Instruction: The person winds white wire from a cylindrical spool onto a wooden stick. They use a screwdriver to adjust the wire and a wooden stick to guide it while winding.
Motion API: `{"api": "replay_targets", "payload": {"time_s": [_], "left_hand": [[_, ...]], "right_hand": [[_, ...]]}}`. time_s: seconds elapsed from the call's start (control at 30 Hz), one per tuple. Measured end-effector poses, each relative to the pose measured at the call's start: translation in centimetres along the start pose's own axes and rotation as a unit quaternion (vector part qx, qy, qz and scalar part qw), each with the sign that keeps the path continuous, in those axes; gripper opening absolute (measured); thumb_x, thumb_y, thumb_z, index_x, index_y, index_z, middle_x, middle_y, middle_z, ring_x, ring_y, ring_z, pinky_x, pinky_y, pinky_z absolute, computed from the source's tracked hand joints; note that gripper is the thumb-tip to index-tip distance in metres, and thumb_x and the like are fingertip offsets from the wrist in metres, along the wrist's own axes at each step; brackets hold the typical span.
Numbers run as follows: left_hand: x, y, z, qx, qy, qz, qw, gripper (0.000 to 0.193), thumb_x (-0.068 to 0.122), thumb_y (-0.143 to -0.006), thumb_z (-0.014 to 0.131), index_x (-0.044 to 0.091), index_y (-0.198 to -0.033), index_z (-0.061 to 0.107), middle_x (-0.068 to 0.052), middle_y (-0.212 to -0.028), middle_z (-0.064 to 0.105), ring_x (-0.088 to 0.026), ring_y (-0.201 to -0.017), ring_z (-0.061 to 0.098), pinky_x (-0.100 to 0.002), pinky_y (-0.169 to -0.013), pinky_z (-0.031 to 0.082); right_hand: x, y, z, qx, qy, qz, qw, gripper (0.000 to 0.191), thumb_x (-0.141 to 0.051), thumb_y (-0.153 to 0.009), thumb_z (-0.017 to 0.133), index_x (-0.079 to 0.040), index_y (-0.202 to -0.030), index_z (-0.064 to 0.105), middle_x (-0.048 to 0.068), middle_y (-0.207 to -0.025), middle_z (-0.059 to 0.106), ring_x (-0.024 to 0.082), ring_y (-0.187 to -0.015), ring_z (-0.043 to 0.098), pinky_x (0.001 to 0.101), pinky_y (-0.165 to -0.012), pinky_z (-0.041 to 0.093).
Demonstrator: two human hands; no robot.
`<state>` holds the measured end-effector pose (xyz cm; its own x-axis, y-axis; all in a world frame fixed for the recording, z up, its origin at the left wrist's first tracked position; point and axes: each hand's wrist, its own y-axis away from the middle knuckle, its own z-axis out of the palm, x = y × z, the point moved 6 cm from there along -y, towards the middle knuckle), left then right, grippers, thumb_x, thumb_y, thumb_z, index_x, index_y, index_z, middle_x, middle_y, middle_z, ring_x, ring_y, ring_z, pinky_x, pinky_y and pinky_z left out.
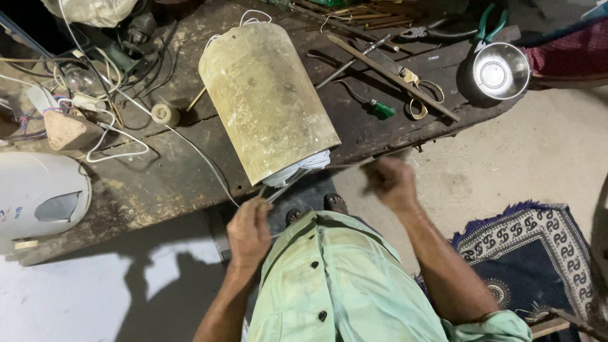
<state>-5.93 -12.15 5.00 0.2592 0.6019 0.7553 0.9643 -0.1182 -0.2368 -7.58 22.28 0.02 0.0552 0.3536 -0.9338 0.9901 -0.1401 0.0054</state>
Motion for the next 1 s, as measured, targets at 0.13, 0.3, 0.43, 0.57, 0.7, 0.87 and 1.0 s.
{"api": "replay_targets", "payload": {"time_s": [0.13,0.3,0.43,0.57,0.7,0.87,1.0], "left_hand": [[-2.0,-0.8,-0.5,0.019,-0.028,-0.034,0.999,0.006,0.003,-0.097,0.063,0.000,-0.102,0.064,-0.013,-0.090,0.072,-0.028,-0.080,0.076,-0.038,-0.069,0.060],[0.6,-1.3,-1.1,-0.079,-0.032,0.013,0.996,0.011,0.000,-0.088,0.071,0.001,-0.098,0.067,-0.014,-0.108,0.072,-0.033,-0.103,0.069,-0.042,-0.088,0.056],[5.6,-0.7,-0.2,-0.189,0.066,0.090,0.976,0.014,0.004,-0.081,0.077,0.004,-0.092,0.069,-0.016,-0.128,0.068,-0.037,-0.130,0.056,-0.044,-0.105,0.048],[8.5,-3.1,2.9,-0.258,0.230,0.150,0.926,0.015,0.001,-0.087,0.074,0.000,-0.100,0.067,-0.020,-0.129,0.068,-0.044,-0.134,0.054,-0.048,-0.106,0.047],[7.7,-4.6,6.1,-0.330,0.125,0.020,0.935,0.009,0.012,-0.094,0.070,0.004,-0.096,0.067,-0.014,-0.092,0.071,-0.034,-0.090,0.068,-0.043,-0.079,0.055],[8.2,-5.1,5.8,-0.252,0.010,0.105,0.962,0.010,0.013,-0.094,0.063,0.005,-0.090,0.066,-0.013,-0.086,0.071,-0.036,-0.087,0.067,-0.045,-0.072,0.054],[8.5,-5.0,4.8,-0.218,-0.011,0.162,0.962,0.005,0.010,-0.089,0.065,0.006,-0.087,0.066,-0.011,-0.087,0.071,-0.032,-0.086,0.068,-0.043,-0.071,0.056]], "right_hand": [[0.9,-4.3,-1.0,-0.017,0.209,-0.047,0.977,0.006,-0.002,-0.095,0.071,-0.007,-0.094,0.076,0.006,-0.080,0.074,0.012,-0.063,0.071,0.0270,-0.053,0.056],[3.0,-5.2,-1.9,-0.040,0.148,0.098,0.983,0.009,-0.007,-0.093,0.071,-0.009,-0.099,0.077,0.004,-0.085,0.078,0.017,-0.066,0.069,0.0319,-0.054,0.058],[1.2,-3.0,-2.6,-0.053,-0.221,0.147,0.963,0.016,-0.022,-0.101,0.067,-0.008,-0.105,0.073,0.010,-0.099,0.073,0.016,-0.085,0.065,0.0358,-0.077,0.055],[-1.6,-2.4,-0.1,-0.048,-0.524,0.189,0.829,0.022,-0.033,-0.093,0.063,-0.012,-0.095,0.069,0.008,-0.095,0.074,0.022,-0.089,0.069,0.0426,-0.093,0.059],[-3.8,-4.1,0.5,-0.044,-0.543,0.090,0.834,0.028,-0.032,-0.102,0.068,-0.013,-0.084,0.059,0.001,-0.071,0.052,0.018,-0.068,0.055,0.0481,-0.100,0.061],[-0.8,-7.7,2.5,0.123,-0.501,0.151,0.843,0.034,-0.028,-0.103,0.066,-0.015,-0.075,0.052,-0.002,-0.062,0.044,0.012,-0.050,0.040,0.0323,-0.047,0.039],[0.6,-10.3,3.3,0.166,-0.389,0.153,0.893,0.037,-0.027,-0.103,0.065,-0.013,-0.071,0.052,-0.002,-0.056,0.046,0.010,-0.041,0.037,0.0305,-0.033,0.032]]}}
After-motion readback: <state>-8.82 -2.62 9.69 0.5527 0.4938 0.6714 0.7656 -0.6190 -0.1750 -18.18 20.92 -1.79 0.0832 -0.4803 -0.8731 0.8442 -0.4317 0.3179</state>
